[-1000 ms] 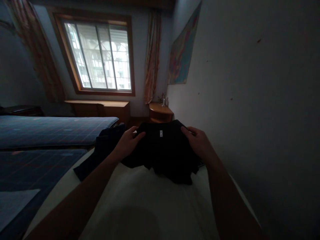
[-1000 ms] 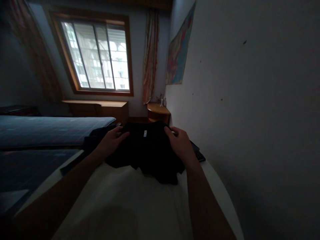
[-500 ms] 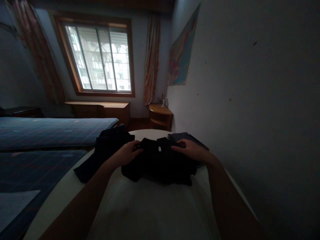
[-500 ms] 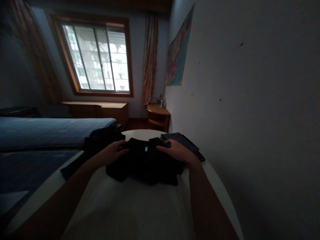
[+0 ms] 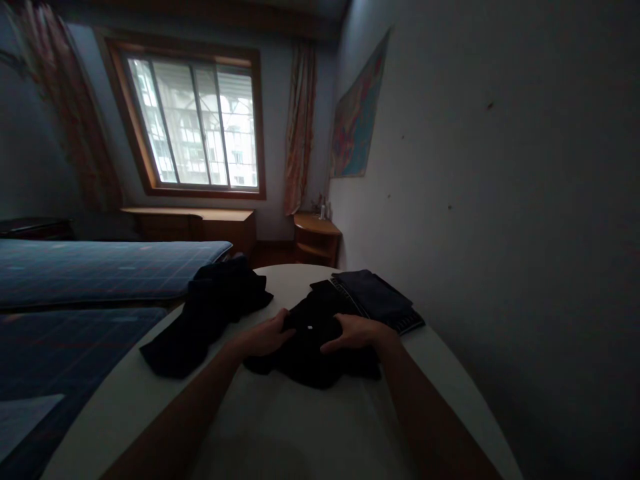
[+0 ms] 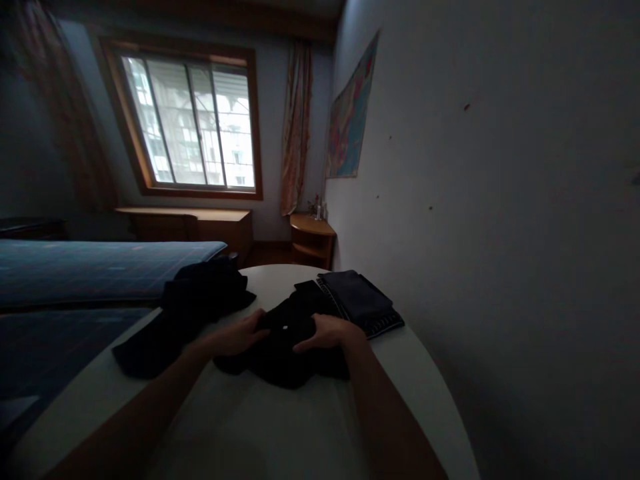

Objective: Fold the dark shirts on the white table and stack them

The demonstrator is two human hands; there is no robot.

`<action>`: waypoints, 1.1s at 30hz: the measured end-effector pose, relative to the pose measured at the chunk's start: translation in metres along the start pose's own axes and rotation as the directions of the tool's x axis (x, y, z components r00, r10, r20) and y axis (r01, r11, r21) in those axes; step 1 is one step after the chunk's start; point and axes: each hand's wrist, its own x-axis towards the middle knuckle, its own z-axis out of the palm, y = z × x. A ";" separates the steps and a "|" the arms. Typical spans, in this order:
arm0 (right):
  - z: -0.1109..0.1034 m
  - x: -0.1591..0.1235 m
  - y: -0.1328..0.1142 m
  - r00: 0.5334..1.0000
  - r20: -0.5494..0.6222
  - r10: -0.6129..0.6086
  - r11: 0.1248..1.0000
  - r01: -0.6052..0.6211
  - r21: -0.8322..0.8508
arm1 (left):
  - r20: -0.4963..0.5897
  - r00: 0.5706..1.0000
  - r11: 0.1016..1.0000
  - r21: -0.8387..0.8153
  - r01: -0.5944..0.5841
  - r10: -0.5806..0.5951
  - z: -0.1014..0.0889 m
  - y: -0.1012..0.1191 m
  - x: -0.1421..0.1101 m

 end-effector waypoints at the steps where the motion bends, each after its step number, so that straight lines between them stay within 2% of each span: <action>1: -0.001 -0.002 -0.003 0.999 0.033 0.020 1.000 -0.019 -0.018 | 0.026 1.000 1.000 0.002 0.007 -0.007 -0.003 0.001 -0.002; 4: -0.002 -0.008 -0.014 0.994 0.107 -0.007 0.998 0.014 -0.067 | 0.185 0.982 0.997 -0.057 0.054 -0.043 -0.015 0.006 -0.009; 7: 0.001 -0.013 -0.028 0.968 0.220 -0.123 0.988 0.140 -0.061 | 0.393 0.919 0.961 -0.246 0.128 -0.022 -0.029 0.013 -0.020; 9: 0.002 -0.017 -0.037 0.936 0.306 -0.174 0.982 0.190 -0.021 | 0.439 0.899 0.907 -0.380 0.184 0.001 -0.039 0.017 -0.029; 11: -0.002 -0.022 -0.043 0.910 0.359 -0.207 0.978 0.204 0.046 | 0.403 0.915 0.843 -0.489 0.223 -0.008 -0.047 0.020 -0.037; 13: -0.011 -0.029 -0.044 0.907 0.344 -0.244 0.969 0.212 0.129 | 0.333 0.943 0.769 -0.608 0.198 0.021 -0.054 0.021 -0.041; 15: -0.023 -0.033 -0.041 0.928 0.252 -0.275 0.952 0.227 0.204 | 0.229 0.968 0.680 -0.726 0.099 0.104 -0.057 0.021 -0.039; 17: -0.033 -0.031 -0.034 0.953 0.090 -0.288 0.932 0.257 0.255 | 0.060 0.989 0.620 -0.783 -0.039 0.138 -0.055 0.018 -0.029; 19: -0.037 -0.022 -0.026 0.953 -0.124 -0.278 0.907 0.303 0.294 | -0.123 0.990 0.644 -0.753 -0.138 0.068 -0.047 0.013 -0.015; 20: -0.035 -0.015 -0.021 0.935 -0.239 -0.261 0.897 0.326 0.299 | -0.193 0.981 0.679 -0.718 -0.152 0.015 -0.040 0.009 -0.008; 22: -0.025 0.002 -0.012 0.879 -0.430 -0.206 0.896 0.346 0.279 | -0.235 0.971 0.745 -0.654 -0.130 -0.036 -0.025 0.001 0.004; 23: -0.017 0.010 -0.007 0.860 -0.477 -0.183 0.908 0.333 0.253 | -0.217 0.976 0.773 -0.624 -0.117 -0.027 -0.017 -0.004 0.009; 25: 0.000 0.023 0.001 0.877 -0.454 -0.159 0.934 0.283 0.219 | -0.165 0.986 0.843 -0.525 -0.120 0.037 -0.003 -0.012 0.013; 28: 0.019 0.032 0.011 0.947 -0.264 -0.181 0.963 0.226 0.147 | -0.072 0.991 0.938 -0.320 -0.134 0.116 0.008 -0.018 0.012; 30: 0.024 0.031 0.013 0.967 -0.171 -0.188 0.972 0.209 0.110 | -0.028 0.992 0.968 -0.218 -0.123 0.120 0.007 -0.016 0.008; 33: 0.021 0.022 0.006 0.983 -0.056 -0.174 0.975 0.180 0.127 | 0.067 0.987 0.984 -0.113 -0.136 0.144 -0.004 -0.007 0.000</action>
